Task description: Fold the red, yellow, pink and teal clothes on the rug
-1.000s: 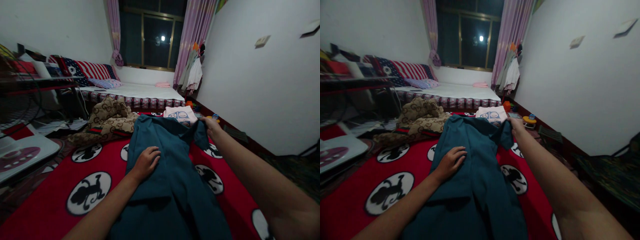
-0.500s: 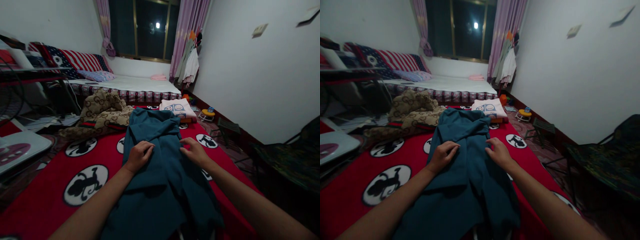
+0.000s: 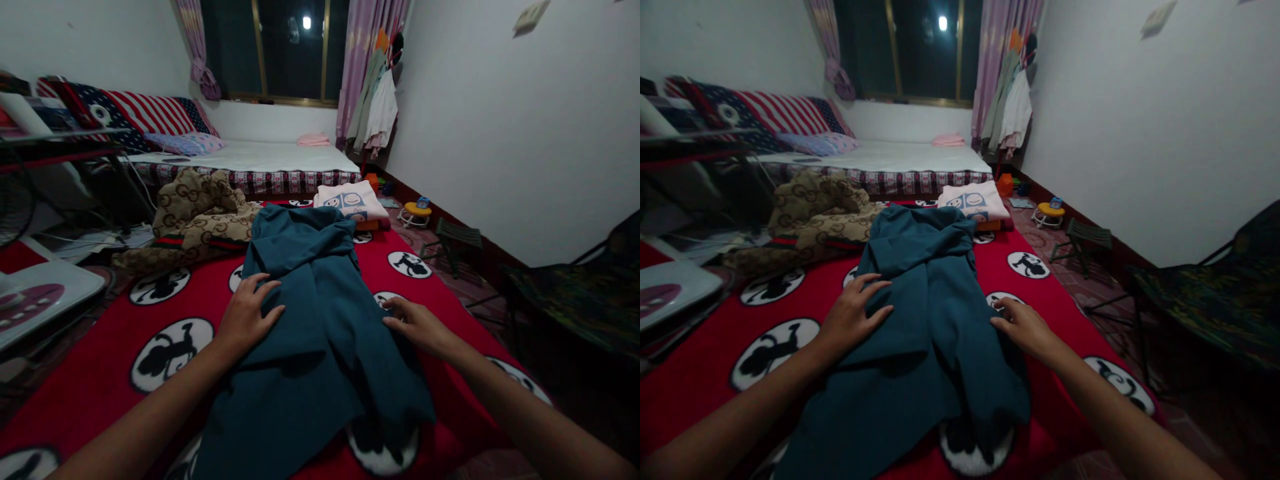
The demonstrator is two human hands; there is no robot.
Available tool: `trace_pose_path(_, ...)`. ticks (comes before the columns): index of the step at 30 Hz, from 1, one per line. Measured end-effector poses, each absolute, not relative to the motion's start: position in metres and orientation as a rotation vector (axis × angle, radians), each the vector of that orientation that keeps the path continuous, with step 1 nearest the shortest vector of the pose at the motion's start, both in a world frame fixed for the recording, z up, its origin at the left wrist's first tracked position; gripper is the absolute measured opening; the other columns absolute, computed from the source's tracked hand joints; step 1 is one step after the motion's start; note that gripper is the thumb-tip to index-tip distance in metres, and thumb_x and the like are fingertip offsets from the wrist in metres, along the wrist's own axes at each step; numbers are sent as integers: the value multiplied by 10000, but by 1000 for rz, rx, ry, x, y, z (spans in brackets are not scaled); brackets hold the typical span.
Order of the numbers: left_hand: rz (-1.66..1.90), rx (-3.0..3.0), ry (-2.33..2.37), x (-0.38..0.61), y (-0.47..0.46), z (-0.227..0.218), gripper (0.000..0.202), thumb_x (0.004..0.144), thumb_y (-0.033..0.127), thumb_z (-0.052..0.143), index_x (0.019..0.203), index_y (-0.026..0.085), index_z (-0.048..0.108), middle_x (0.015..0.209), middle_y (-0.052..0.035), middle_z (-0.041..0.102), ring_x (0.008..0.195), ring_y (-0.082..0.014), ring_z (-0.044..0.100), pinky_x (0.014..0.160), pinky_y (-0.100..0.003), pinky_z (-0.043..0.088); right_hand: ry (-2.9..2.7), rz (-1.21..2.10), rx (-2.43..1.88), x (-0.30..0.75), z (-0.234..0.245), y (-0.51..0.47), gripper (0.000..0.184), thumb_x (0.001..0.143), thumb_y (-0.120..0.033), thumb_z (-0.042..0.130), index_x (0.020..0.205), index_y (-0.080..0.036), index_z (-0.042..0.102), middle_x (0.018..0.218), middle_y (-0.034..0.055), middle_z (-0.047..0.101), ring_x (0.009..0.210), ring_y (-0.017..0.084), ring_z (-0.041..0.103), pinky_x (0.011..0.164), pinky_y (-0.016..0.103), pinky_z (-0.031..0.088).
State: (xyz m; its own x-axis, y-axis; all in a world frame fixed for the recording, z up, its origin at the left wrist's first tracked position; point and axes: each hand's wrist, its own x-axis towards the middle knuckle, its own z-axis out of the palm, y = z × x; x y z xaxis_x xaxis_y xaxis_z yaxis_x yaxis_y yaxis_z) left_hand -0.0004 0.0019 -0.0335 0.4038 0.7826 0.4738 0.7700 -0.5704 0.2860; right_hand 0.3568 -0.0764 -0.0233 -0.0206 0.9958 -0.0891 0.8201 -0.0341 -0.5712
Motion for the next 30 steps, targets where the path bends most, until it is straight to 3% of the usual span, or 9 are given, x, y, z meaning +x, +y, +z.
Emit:
trace_pose_path(3,638,2444,1796,-25,-18,-27,649,798,587,524,1287,161,499,1173,-139,565,1067,-300,553,904,-425,453,-1903,622,-1922,361,-21,-87,335,808,-341,536,1098,-186,596,950,63,679,811,194,627,693,283,438)
trace_pose_path(7,210,2172,1951,-40,-50,-15,758,801,686,401,1387,206,392,851,-74,671,760,-282,650,674,-367,479,-2003,375,-2089,355,-7,-107,211,837,-361,516,934,-219,637,927,55,680,835,212,629,680,286,413)
trace_pose_path(9,110,2125,1956,-37,-63,-13,776,791,706,385,1400,226,380,829,-79,684,755,-303,661,655,-370,470,-2110,358,-2176,348,-1,-116,204,834,-383,529,893,-222,640,880,53,681,810,223,633,655,291,392)
trace_pose_path(11,99,2129,1942,-32,-70,-16,801,777,707,411,1418,230,351,930,-109,692,840,-326,666,692,-384,476,-2229,357,-2221,339,2,-122,212,809,-367,563,931,-206,627,907,68,673,807,235,635,640,295,375)
trace_pose_path(17,196,2109,1819,-27,-67,-28,758,804,565,479,1431,176,310,1047,-126,682,935,-297,659,799,-367,486,-2300,173,-2311,320,-6,-127,209,820,-196,508,1008,-137,577,978,119,636,813,237,632,612,293,342)
trace_pose_path(21,285,2259,1875,-35,-62,-18,646,796,571,495,1336,218,458,1099,-116,656,943,-305,643,789,-393,500,-2203,218,-2185,324,1,-129,194,888,-209,425,928,-188,614,987,77,619,835,192,616,668,280,371)
trace_pose_path(24,546,2503,1765,-27,-55,1,533,806,524,519,1250,231,541,1174,-106,606,1026,-306,597,808,-406,509,-2092,350,-2132,327,9,-137,290,937,-349,388,832,-209,619,893,51,623,811,187,606,697,285,389)
trace_pose_path(27,727,2699,1393,9,-40,18,423,852,331,511,1267,252,530,1221,-81,576,1073,-264,572,867,-390,507,-2119,550,-2057,323,9,-150,333,824,-544,556,835,-217,619,901,48,624,801,206,600,691,294,409)
trace_pose_path(30,720,2856,974,66,-15,24,538,830,63,424,1318,282,487,1326,-56,515,1171,-220,523,937,-349,478,-2160,595,-1966,311,5,-162,367,743,-515,664,953,-216,627,1030,75,615,891,236,596,775,320,432)
